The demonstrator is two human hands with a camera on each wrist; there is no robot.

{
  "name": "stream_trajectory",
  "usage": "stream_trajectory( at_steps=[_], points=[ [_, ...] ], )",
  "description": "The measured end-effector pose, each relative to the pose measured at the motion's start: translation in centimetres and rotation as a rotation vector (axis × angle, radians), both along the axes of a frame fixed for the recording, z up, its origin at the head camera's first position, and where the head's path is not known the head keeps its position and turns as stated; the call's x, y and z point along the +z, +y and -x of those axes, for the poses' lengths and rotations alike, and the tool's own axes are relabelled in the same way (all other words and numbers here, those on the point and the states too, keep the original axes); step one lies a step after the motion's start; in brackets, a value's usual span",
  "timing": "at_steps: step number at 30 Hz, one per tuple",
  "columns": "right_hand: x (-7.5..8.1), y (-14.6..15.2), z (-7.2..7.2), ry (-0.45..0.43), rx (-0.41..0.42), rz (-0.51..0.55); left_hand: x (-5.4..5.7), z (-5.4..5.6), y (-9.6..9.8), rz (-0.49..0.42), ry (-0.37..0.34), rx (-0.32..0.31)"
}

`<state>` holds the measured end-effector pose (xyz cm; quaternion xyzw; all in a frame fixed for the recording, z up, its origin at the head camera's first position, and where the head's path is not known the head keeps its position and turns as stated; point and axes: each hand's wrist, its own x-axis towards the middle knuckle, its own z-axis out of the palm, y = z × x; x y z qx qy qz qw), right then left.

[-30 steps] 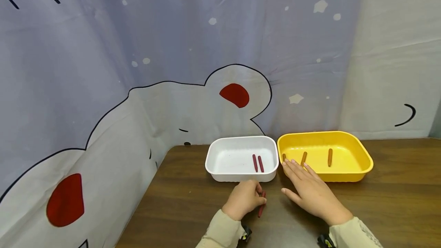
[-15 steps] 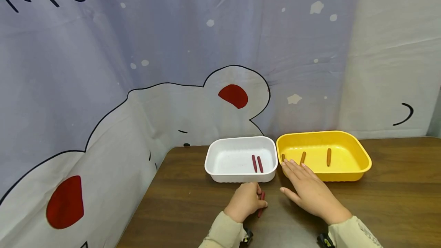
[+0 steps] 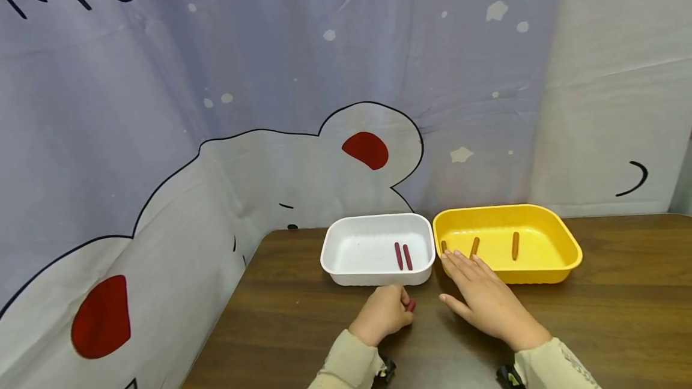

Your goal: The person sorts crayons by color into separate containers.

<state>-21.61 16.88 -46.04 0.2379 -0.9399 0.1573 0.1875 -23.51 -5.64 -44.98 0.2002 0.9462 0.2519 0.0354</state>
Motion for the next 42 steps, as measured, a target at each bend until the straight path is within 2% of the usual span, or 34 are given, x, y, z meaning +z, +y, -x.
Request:
stream_trajectory(
  at_steps=[6, 16, 18, 22, 26, 33, 38, 42],
  points=[
    [-0.2, -0.1, 0.2, -0.01, 0.003, -0.003, 0.7, 0.5, -0.8, -0.099, -0.144, -0.024],
    [-0.4, 0.0, 0.1, 0.07, 0.018, 0.011, 1.8, 1.6, -2.4, -0.431, -0.406, -0.108],
    [-0.3, 0.0, 0.0, 0.063, 0.016, 0.011, 1.9, 1.8, -2.7, -0.505, -0.458, -0.107],
    [-0.1, 0.0, 0.0, 0.016, 0.009, 0.008, 2.1, 2.3, -3.3, -0.65, -0.515, -0.086],
    [-0.1, 0.1, -0.1, -0.008, 0.007, 0.004, 2.1, 2.7, -3.5, -0.769, -0.546, -0.072],
    [-0.1, 0.2, -0.1, 0.012, 0.009, 0.005, 1.4, 3.7, -3.8, -0.955, -0.565, -0.087],
    [-0.1, 0.1, -0.1, 0.025, 0.012, 0.004, 1.6, 4.2, -4.4, -1.019, -0.544, -0.056],
    [-0.2, 0.1, 0.0, 0.009, 0.011, 0.0, 2.2, 4.6, -4.8, -1.047, -0.492, -0.025]
  ],
)
